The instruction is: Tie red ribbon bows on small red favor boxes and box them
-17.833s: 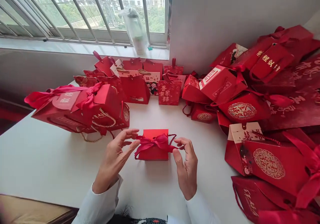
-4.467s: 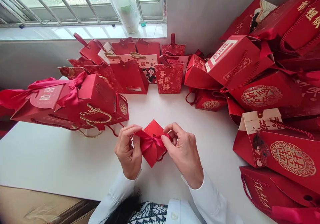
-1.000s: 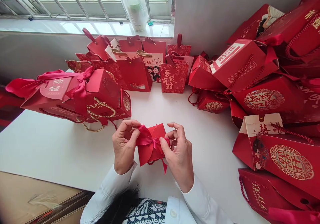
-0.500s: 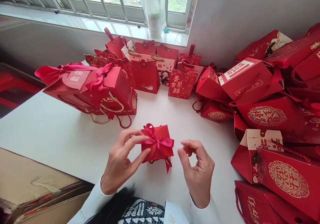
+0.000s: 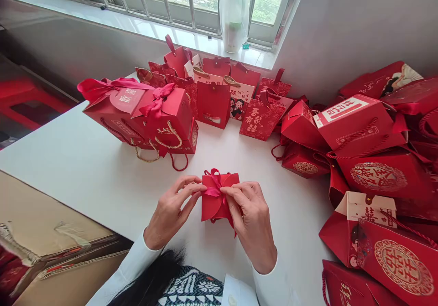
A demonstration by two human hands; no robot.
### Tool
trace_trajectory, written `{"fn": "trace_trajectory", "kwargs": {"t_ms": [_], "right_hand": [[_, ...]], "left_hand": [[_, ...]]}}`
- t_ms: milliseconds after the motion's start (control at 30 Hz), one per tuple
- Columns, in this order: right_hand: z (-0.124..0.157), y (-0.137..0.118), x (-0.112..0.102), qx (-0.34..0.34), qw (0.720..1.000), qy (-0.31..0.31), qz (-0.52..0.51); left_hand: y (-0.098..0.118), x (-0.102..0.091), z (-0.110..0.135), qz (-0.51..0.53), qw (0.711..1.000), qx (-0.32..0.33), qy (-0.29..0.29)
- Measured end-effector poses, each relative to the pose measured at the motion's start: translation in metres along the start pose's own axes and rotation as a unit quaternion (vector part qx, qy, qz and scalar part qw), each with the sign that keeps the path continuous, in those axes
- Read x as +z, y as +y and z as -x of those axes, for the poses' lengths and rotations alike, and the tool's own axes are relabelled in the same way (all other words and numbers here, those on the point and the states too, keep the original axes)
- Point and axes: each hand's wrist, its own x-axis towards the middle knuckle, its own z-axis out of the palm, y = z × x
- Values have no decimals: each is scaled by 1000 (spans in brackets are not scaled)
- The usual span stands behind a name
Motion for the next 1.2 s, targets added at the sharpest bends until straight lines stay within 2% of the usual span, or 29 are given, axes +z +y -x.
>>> {"fn": "trace_trajectory", "kwargs": {"t_ms": [100, 167, 233, 333, 433, 500, 533, 600, 700, 733, 800, 867, 967, 1067, 1133, 1200], "right_hand": [[3, -1, -3, 15, 1000, -1, 4], [5, -3, -7, 17, 1000, 12, 15], [7, -4, -10, 4, 999, 18, 33], [10, -5, -9, -24, 997, 11, 74], [12, -3, -3, -26, 994, 16, 105], [13, -3, 2, -23, 993, 32, 112], [13, -3, 4, -21, 993, 40, 112], [14, -3, 6, -16, 993, 51, 109], [13, -5, 7, -11, 993, 64, 103], [13, -5, 7, -11, 992, 68, 102], [13, -4, 7, -14, 992, 72, 101], [13, -4, 8, -18, 991, 76, 105], [12, -3, 9, -30, 987, 95, 123], [12, -5, 8, -69, 979, 115, 153], [14, -9, 8, -113, 974, 103, 168], [18, -12, 9, -160, 971, 62, 166]], "left_hand": [[7, -1, 1, 42, 998, -42, 6], [14, -4, 0, 92, 991, -100, -4], [21, -9, 0, 156, 972, -173, -40], [26, -14, -1, 249, 928, -257, -102], [27, -17, -2, 302, 897, -294, -133], [26, -19, -1, 306, 891, -300, -150], [26, -19, -1, 289, 896, -299, -153], [27, -20, 0, 207, 930, -278, -126], [29, -18, -1, 51, 986, -155, -30], [30, -16, -3, 21, 995, -98, -9], [32, -11, -9, -6, 1000, -5, -3], [34, -3, -16, -16, 999, 40, -18], [35, 8, -22, -33, 998, 43, -30], [35, 16, -24, -38, 999, 9, -33], [35, 17, -23, -25, 999, -17, -31], [35, 14, -23, -1, 999, -37, -33]]}}
